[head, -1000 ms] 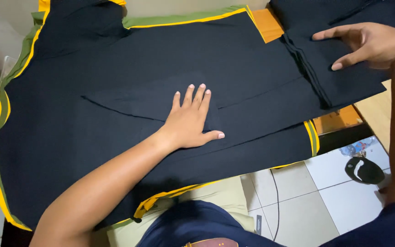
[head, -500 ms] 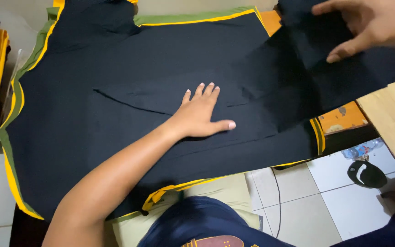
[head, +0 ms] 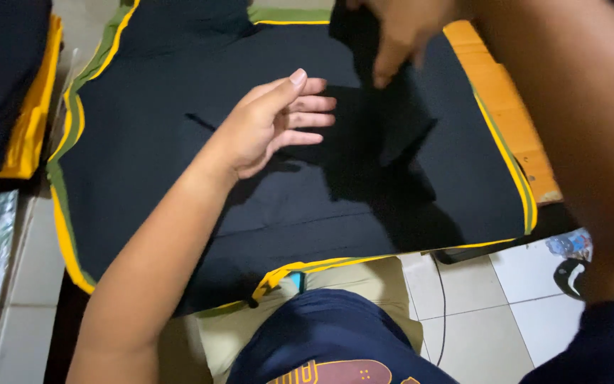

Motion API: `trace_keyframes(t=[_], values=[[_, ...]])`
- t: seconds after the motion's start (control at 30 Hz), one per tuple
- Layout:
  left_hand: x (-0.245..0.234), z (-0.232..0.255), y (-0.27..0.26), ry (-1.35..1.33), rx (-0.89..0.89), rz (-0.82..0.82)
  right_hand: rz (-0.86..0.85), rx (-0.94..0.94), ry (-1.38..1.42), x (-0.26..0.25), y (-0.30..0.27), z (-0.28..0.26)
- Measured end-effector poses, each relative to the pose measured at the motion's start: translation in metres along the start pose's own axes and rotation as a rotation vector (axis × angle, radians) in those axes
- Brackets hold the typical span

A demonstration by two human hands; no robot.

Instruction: Smoothing and folding t-shirts on a flat surface to prepare them for storage.

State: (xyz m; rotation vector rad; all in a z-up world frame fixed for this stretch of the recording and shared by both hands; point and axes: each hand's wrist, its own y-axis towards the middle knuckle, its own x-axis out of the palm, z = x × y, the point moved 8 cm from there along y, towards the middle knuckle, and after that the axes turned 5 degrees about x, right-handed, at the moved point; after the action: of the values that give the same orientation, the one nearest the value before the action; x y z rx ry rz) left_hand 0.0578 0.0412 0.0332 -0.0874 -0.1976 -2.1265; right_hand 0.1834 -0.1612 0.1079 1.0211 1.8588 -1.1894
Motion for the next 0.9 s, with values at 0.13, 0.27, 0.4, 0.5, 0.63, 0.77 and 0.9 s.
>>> trace_keyframes(t=[0.13, 0.27, 0.4, 0.5, 0.63, 0.77, 0.9], values=[[-0.002, -0.009, -0.024, -0.173, 0.032, 0.060, -0.055, 0.000, -0.204, 0.064, -0.046, -0.135], [-0.018, -0.004, -0.037, -0.177, 0.191, 0.203, -0.128, 0.038, -0.418, 0.091, -0.051, -0.188], [-0.043, -0.015, -0.033, -0.613, 0.268, 0.176, -0.196, -0.047, -0.320, 0.117, -0.032, -0.214], [-0.060, -0.046, -0.038, -0.886, 0.041, 0.308, -0.258, -0.025, -0.282, 0.137, -0.023, -0.226], [-0.056, -0.045, -0.056, -1.014, 0.099, 0.337, -0.306, -0.016, -0.300, 0.162, -0.001, -0.230], [-0.061, -0.067, -0.069, -1.128, 0.001, 0.446, -0.340, -0.021, -0.275, 0.176, -0.002, -0.243], [-0.073, -0.100, -0.066, -1.166, 0.131, 0.402, -0.423, -0.045, -0.010, 0.181, 0.018, -0.234]])
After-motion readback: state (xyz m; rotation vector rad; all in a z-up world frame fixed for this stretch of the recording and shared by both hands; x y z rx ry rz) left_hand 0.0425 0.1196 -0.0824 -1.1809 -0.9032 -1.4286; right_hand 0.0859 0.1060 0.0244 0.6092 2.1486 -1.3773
